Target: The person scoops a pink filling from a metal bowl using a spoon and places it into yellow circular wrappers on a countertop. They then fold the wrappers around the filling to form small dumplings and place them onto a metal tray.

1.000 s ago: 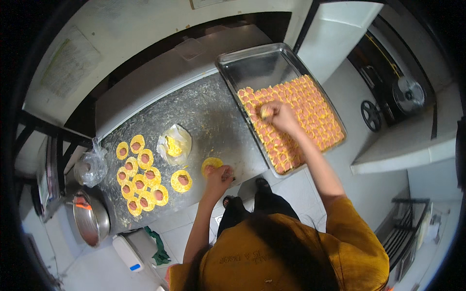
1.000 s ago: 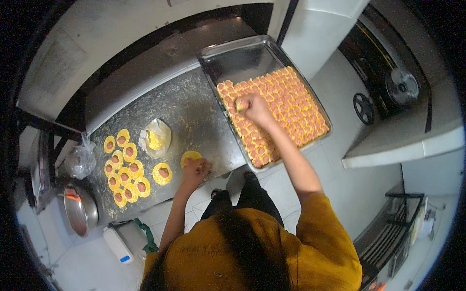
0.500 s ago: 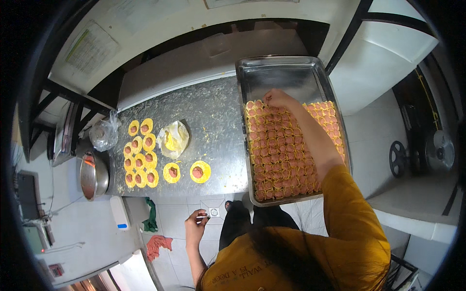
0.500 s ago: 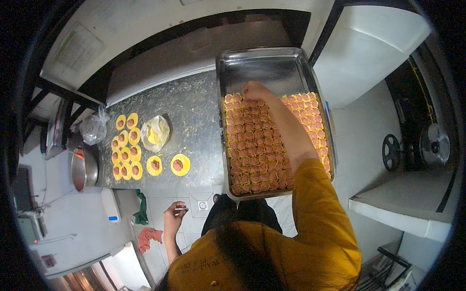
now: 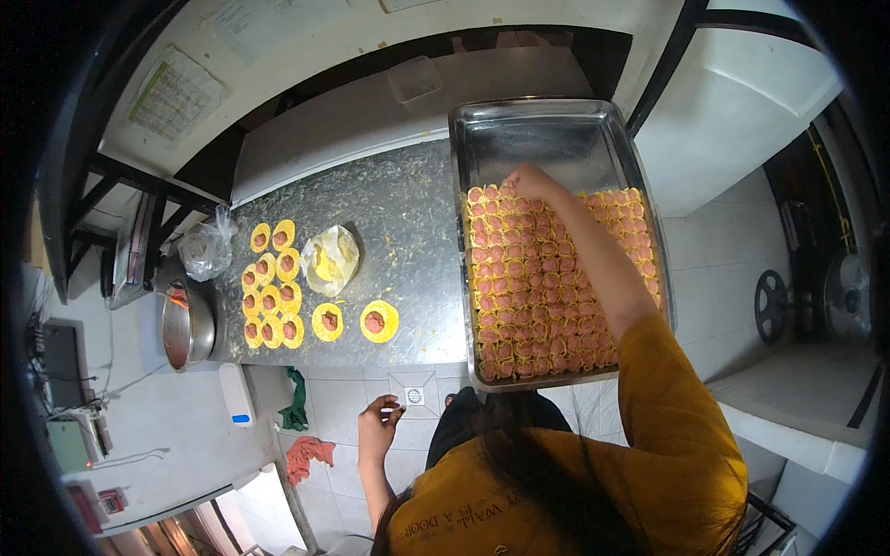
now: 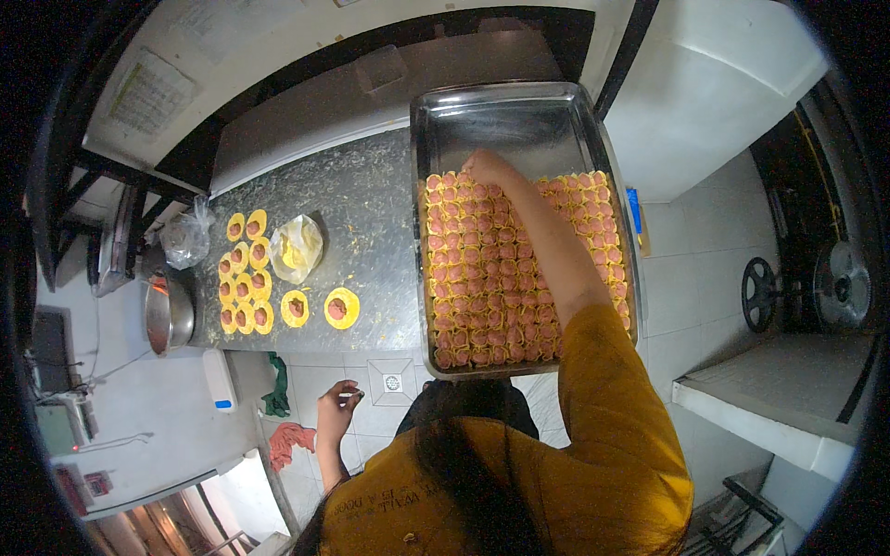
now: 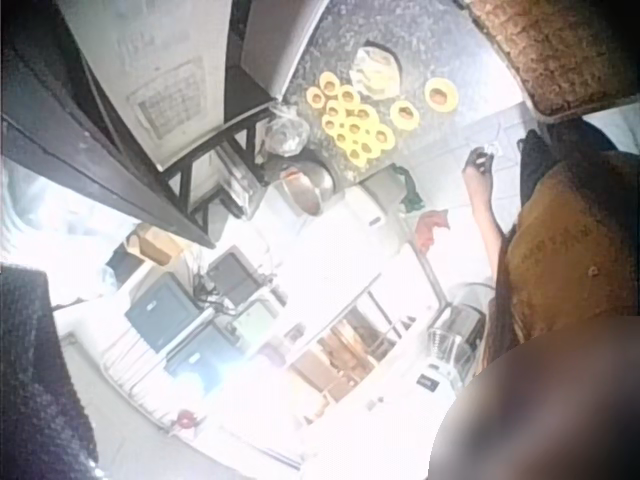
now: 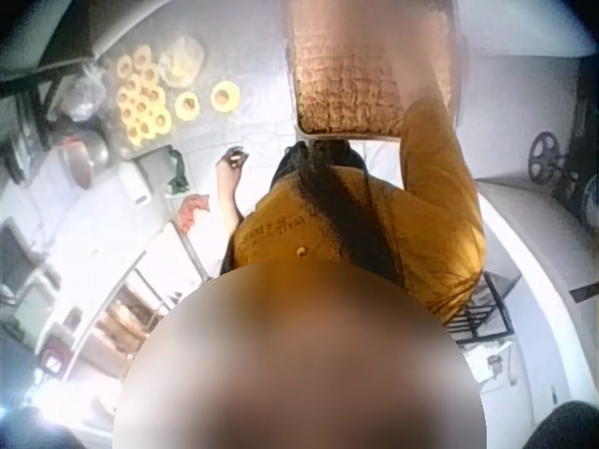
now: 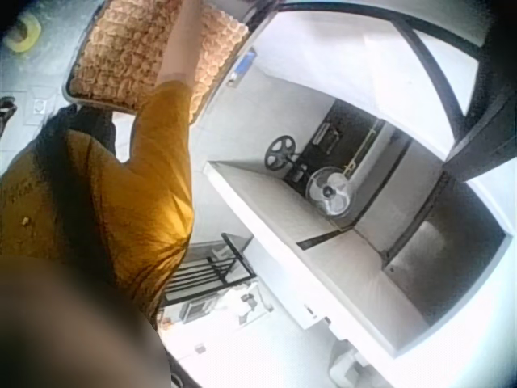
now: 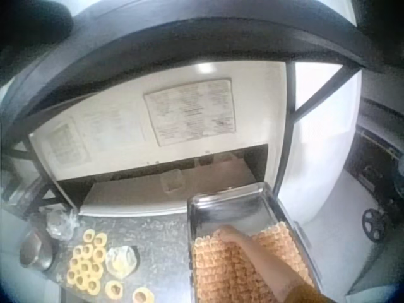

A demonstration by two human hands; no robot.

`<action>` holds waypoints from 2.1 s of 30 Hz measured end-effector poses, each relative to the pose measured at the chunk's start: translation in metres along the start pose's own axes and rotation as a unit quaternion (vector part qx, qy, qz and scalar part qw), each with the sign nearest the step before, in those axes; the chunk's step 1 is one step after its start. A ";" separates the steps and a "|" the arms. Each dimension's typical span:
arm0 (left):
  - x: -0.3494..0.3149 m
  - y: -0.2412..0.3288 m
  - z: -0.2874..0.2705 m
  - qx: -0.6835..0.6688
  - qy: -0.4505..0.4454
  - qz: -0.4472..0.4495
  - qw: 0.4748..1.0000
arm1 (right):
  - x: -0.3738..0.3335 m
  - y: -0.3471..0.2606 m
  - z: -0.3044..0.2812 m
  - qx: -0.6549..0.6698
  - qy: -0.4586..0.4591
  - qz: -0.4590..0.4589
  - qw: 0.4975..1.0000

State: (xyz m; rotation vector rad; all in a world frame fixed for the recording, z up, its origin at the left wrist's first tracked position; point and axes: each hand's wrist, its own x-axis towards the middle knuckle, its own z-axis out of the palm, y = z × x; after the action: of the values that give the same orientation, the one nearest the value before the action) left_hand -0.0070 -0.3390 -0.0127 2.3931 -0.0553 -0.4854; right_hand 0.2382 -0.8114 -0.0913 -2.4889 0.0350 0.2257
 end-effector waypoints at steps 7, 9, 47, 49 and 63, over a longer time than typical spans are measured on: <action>-0.006 -0.013 -0.002 0.027 -0.002 0.003 1.000 | -0.012 -0.015 -0.005 0.019 0.093 -0.009 0.995; -0.004 -0.020 0.000 0.042 -0.003 0.013 0.999 | -0.010 -0.014 -0.005 0.047 0.070 0.040 0.996; 0.138 -0.045 -0.001 0.004 0.221 0.068 0.973 | -0.103 -0.241 0.217 0.016 0.179 -0.101 0.979; 0.141 -0.050 -0.002 -0.046 0.215 0.103 0.970 | -0.101 -0.244 0.233 0.024 0.185 -0.067 0.980; 0.148 -0.068 -0.006 -0.450 0.054 0.106 0.885 | -0.132 -0.245 0.253 0.701 0.101 0.068 0.702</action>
State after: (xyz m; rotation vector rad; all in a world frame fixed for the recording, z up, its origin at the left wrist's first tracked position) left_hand 0.1264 -0.3077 -0.1001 1.4665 -0.0298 -0.1947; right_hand 0.0890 -0.4681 -0.1220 -0.9384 0.3459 -0.0492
